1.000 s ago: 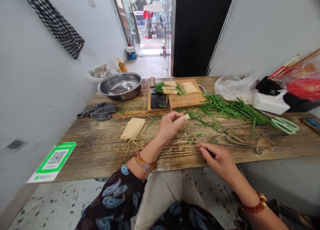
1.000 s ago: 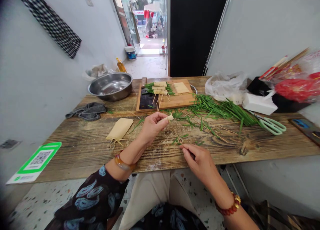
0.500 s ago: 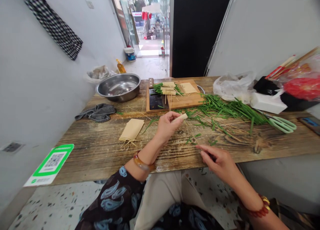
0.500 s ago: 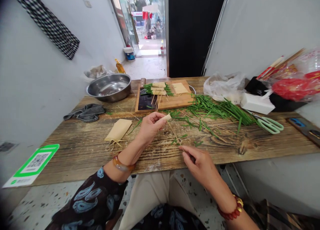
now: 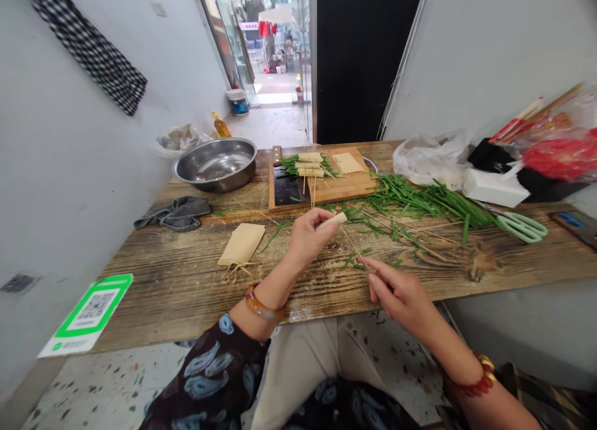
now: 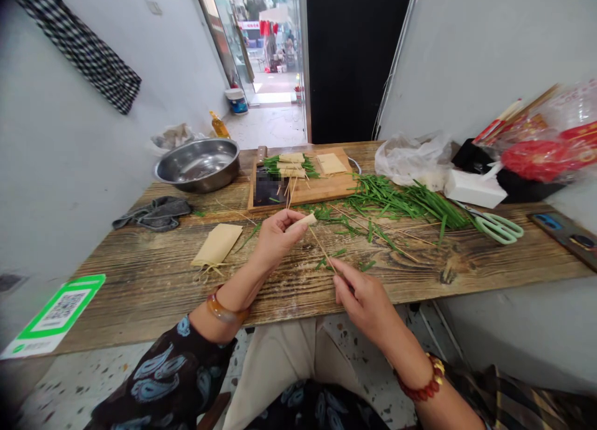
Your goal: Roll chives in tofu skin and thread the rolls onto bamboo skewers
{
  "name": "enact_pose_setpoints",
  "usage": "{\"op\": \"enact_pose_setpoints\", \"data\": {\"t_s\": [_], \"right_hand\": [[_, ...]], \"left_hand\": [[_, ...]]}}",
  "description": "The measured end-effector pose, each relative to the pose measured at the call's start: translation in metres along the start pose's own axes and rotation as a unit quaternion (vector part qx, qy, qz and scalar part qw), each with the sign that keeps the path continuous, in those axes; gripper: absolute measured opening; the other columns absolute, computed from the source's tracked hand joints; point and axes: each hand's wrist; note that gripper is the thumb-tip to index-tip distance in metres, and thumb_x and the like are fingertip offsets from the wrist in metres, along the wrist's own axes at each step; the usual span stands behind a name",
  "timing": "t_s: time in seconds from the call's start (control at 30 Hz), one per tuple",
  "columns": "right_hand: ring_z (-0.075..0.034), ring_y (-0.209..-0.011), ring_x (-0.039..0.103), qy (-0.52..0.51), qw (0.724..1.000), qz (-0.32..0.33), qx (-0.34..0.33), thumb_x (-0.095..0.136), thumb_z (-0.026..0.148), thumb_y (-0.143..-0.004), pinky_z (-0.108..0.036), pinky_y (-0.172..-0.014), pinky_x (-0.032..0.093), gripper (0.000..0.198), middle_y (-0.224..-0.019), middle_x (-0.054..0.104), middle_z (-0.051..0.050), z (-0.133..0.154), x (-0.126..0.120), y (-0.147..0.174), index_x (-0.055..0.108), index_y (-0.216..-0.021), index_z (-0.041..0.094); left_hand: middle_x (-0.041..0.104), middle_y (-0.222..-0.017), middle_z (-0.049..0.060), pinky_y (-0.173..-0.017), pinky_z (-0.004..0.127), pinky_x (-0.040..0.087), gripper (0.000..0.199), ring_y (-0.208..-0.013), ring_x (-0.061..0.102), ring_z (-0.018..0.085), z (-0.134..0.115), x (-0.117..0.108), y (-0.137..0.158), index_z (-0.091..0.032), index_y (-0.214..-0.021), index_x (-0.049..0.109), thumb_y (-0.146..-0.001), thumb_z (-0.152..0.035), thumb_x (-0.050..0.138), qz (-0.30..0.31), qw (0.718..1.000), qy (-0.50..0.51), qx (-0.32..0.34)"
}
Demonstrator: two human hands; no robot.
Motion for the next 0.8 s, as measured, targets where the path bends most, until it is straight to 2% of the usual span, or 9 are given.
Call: {"op": "enact_pose_setpoints", "data": {"t_s": [0.13, 0.33, 0.63, 0.8], "right_hand": [[-0.010, -0.046, 0.052, -0.022, 1.000, -0.010, 0.000, 0.034, 0.029, -0.096, -0.021, -0.050, 0.043, 0.043, -0.061, 0.059, 0.002, 0.000, 0.006, -0.015, 0.049, -0.133, 0.014], [-0.011, -0.050, 0.053, 0.012, 0.998, -0.054, -0.024, 0.036, 0.025, -0.094, -0.023, -0.057, 0.044, 0.043, -0.055, 0.057, 0.003, -0.002, 0.016, -0.026, 0.051, -0.134, 0.015], [-0.010, -0.043, 0.049, 0.003, 0.999, -0.047, 0.002, 0.037, 0.026, -0.094, -0.021, -0.050, 0.041, 0.044, -0.049, 0.056, 0.004, -0.003, 0.011, -0.026, 0.052, -0.133, 0.016], [-0.010, -0.042, 0.049, -0.006, 0.999, -0.043, 0.009, 0.037, 0.026, -0.094, -0.021, -0.049, 0.041, 0.043, -0.049, 0.056, 0.004, -0.001, 0.010, -0.027, 0.054, -0.132, 0.016]], "left_hand": [[0.062, -0.068, -0.001, -0.055, 0.019, 0.037, 0.014, -0.059, 0.050, 0.008, -0.001, 0.000, 0.001, -0.014, -0.078, 0.064, -0.069, -0.023, 0.067, 0.016, 1.000, -0.019, 0.008], [0.063, -0.071, -0.001, -0.059, 0.020, 0.040, 0.013, -0.063, 0.053, 0.010, -0.001, 0.000, 0.002, -0.015, -0.079, 0.065, -0.068, -0.023, 0.067, 0.032, 0.999, -0.005, 0.008], [0.065, -0.078, 0.001, -0.065, 0.022, 0.043, 0.012, -0.071, 0.057, 0.012, -0.002, 0.001, 0.002, -0.016, -0.080, 0.064, -0.069, -0.021, 0.066, 0.038, 0.999, -0.022, 0.017], [0.062, -0.078, 0.000, -0.066, 0.021, 0.043, 0.017, -0.072, 0.057, 0.012, -0.002, 0.002, 0.003, -0.016, -0.084, 0.060, -0.067, -0.017, 0.066, 0.018, 0.999, -0.031, 0.036]]}}
Point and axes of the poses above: each hand's wrist, its own y-axis away from the middle knuckle, its own x-axis out of the palm, z = x × y
